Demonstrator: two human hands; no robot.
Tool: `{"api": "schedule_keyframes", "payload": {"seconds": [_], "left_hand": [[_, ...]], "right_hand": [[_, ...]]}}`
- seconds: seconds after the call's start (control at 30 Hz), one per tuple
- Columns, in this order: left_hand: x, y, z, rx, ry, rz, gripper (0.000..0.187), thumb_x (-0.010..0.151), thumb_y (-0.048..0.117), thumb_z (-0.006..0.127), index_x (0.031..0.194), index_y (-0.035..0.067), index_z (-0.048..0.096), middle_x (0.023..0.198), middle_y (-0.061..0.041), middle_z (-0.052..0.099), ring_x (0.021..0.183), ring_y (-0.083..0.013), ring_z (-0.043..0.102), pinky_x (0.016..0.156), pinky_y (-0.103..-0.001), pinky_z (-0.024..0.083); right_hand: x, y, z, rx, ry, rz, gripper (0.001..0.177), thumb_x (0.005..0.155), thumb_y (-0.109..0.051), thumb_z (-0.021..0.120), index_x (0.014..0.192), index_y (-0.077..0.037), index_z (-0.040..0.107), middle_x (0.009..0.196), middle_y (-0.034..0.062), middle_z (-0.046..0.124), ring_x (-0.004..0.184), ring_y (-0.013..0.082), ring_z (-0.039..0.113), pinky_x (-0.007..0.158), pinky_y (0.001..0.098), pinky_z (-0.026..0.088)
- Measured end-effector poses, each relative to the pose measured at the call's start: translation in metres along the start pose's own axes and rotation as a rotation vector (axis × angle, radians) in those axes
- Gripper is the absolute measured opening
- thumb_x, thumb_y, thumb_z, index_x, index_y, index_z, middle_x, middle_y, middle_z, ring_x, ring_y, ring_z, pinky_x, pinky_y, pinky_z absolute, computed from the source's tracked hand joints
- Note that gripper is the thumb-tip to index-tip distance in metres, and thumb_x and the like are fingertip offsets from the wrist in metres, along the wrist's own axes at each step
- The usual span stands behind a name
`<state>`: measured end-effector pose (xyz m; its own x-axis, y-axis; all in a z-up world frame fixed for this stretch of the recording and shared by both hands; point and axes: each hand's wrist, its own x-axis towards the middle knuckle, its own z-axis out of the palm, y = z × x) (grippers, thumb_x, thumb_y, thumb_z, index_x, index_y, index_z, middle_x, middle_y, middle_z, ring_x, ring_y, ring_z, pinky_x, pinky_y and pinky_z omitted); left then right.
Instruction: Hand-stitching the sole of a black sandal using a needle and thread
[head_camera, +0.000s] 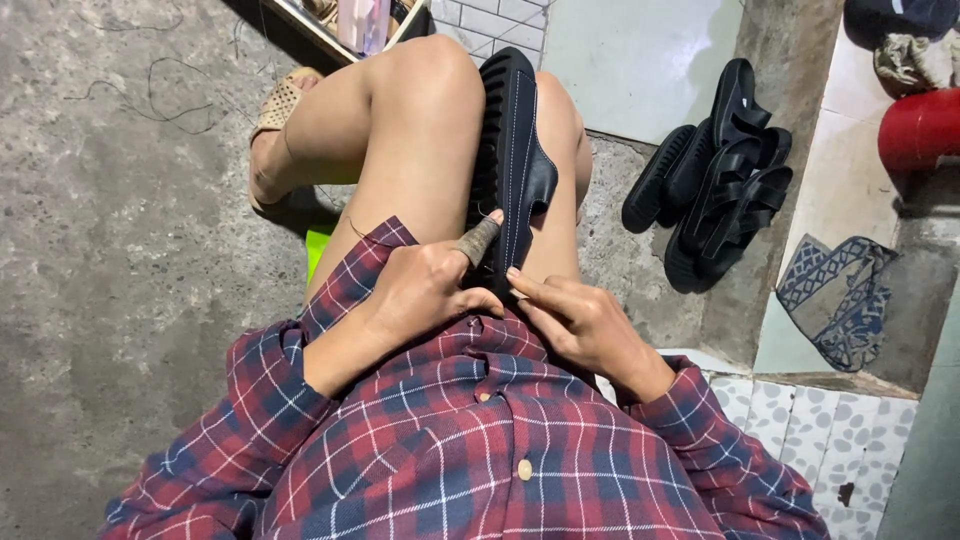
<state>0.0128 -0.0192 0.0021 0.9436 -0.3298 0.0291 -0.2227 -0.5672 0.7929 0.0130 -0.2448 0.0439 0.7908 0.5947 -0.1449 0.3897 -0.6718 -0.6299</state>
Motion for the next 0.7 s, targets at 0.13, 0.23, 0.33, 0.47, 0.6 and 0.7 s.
{"api": "schedule_keyframes", "payload": {"seconds": [0.13,0.23,0.33,0.47,0.6,0.7], "left_hand": [[-0.001,-0.009,0.009,0.021,0.036,0.009,0.07,0.065,0.057,0.078,0.115,0.01,0.067,0.061,-0.007,0.061,0.059,-0.0315,0.065,0.051,-0.046,0.054],[0.0,-0.001,-0.001,0.017,0.026,0.017,0.063,0.066,0.056,0.078,0.107,0.009,0.069,0.06,-0.006,0.061,0.058,-0.0303,0.065,0.051,-0.047,0.054],[0.001,0.006,-0.012,0.004,0.043,0.07,0.053,0.067,0.053,0.08,0.073,0.003,0.064,0.058,-0.008,0.059,0.054,-0.034,0.063,0.046,-0.045,0.052],[0.001,0.004,-0.012,0.022,0.07,0.108,0.054,0.068,0.054,0.08,0.06,0.006,0.055,0.058,-0.005,0.057,0.053,-0.0316,0.063,0.045,-0.042,0.051],[0.001,0.004,-0.011,0.014,0.083,0.116,0.057,0.068,0.056,0.079,0.057,0.008,0.051,0.057,-0.004,0.055,0.053,-0.0315,0.063,0.044,-0.043,0.051],[0.002,0.0,-0.009,-0.033,0.085,0.1,0.056,0.068,0.055,0.079,0.057,0.008,0.05,0.057,-0.005,0.055,0.054,-0.0324,0.063,0.045,-0.043,0.051]], "right_hand": [[0.005,-0.007,-0.009,0.076,-0.06,0.0,0.036,0.088,-0.013,0.06,0.122,-0.02,0.067,0.071,0.0123,0.068,0.059,0.0335,0.066,0.048,0.04,0.05],[0.012,-0.017,-0.021,0.122,-0.163,0.062,0.036,0.088,-0.012,0.058,0.123,-0.017,0.066,0.08,0.0155,0.071,0.069,0.037,0.069,0.055,0.0421,0.053],[0.014,-0.023,-0.029,0.134,-0.229,0.089,0.037,0.088,-0.009,0.055,0.123,-0.013,0.066,0.08,0.0189,0.072,0.068,0.0375,0.069,0.059,0.0445,0.054],[0.018,-0.021,-0.032,0.104,-0.292,0.108,0.037,0.089,-0.011,0.055,0.124,-0.015,0.065,0.084,0.0202,0.073,0.073,0.0398,0.07,0.061,0.0466,0.055],[0.019,-0.02,-0.034,0.082,-0.292,0.069,0.036,0.088,-0.01,0.055,0.122,-0.014,0.066,0.078,0.0184,0.072,0.064,0.0381,0.068,0.056,0.0451,0.055],[0.004,0.006,-0.01,-0.007,-0.185,0.043,0.038,0.089,-0.016,0.058,0.125,-0.025,0.065,0.074,0.0093,0.07,0.06,0.028,0.067,0.055,0.0374,0.056]]}}
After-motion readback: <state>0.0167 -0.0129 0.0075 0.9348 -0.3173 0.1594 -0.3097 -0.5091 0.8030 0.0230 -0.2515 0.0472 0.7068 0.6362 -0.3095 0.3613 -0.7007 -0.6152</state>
